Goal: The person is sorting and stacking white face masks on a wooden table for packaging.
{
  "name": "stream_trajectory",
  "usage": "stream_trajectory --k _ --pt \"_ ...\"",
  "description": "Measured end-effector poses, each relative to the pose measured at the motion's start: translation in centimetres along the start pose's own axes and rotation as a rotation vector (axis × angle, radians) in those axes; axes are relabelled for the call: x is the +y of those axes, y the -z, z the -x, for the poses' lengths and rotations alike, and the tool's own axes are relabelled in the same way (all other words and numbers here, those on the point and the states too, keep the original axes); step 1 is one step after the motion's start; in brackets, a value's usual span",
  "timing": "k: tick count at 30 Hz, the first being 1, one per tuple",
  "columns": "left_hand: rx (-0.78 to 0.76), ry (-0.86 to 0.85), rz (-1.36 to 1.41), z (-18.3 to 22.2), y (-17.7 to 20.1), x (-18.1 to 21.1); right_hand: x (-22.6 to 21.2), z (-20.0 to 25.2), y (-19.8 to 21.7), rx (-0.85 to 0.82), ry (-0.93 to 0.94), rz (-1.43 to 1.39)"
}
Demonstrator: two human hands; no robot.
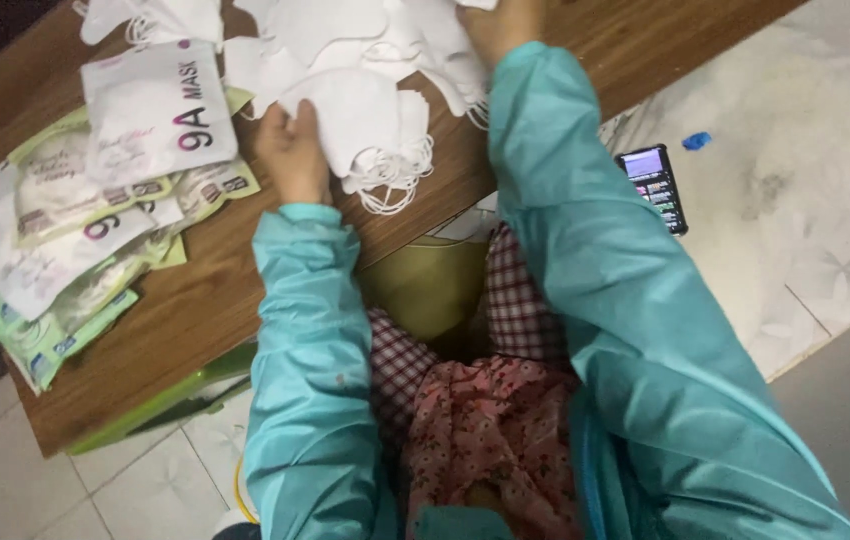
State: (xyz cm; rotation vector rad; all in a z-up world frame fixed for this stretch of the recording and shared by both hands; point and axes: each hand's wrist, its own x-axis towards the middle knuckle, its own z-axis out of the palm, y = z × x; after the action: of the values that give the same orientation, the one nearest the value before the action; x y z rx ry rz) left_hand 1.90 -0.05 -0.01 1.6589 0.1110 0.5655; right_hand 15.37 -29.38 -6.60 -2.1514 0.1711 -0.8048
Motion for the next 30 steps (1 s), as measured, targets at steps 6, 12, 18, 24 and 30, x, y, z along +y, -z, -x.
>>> stream_trajectory --k 6,12,18,24,30 --pt "0.007 0.297 0.082 0.5 -1.2 2.2 -11.9 2.0 9.5 -0.508 -0.463 -0.516" --pt "-0.076 0.206 0.227 0.9 -2.1 1.1 -12.6 4.1 8.5 -0.686 -0.573 -0.795" --pt "-0.044 0.248 0.206 0.4 -1.6 1.6 -12.5 5.0 5.7 -0.765 -0.606 -0.832" --pt "-0.080 0.218 0.290 0.8 -1.9 3.3 -14.4 6.5 4.4 -0.791 -0.575 -0.807" --pt "-0.044 -0.065 0.097 1.0 -1.0 3.6 -15.2 7.4 5.1 -0.703 -0.514 -0.739"
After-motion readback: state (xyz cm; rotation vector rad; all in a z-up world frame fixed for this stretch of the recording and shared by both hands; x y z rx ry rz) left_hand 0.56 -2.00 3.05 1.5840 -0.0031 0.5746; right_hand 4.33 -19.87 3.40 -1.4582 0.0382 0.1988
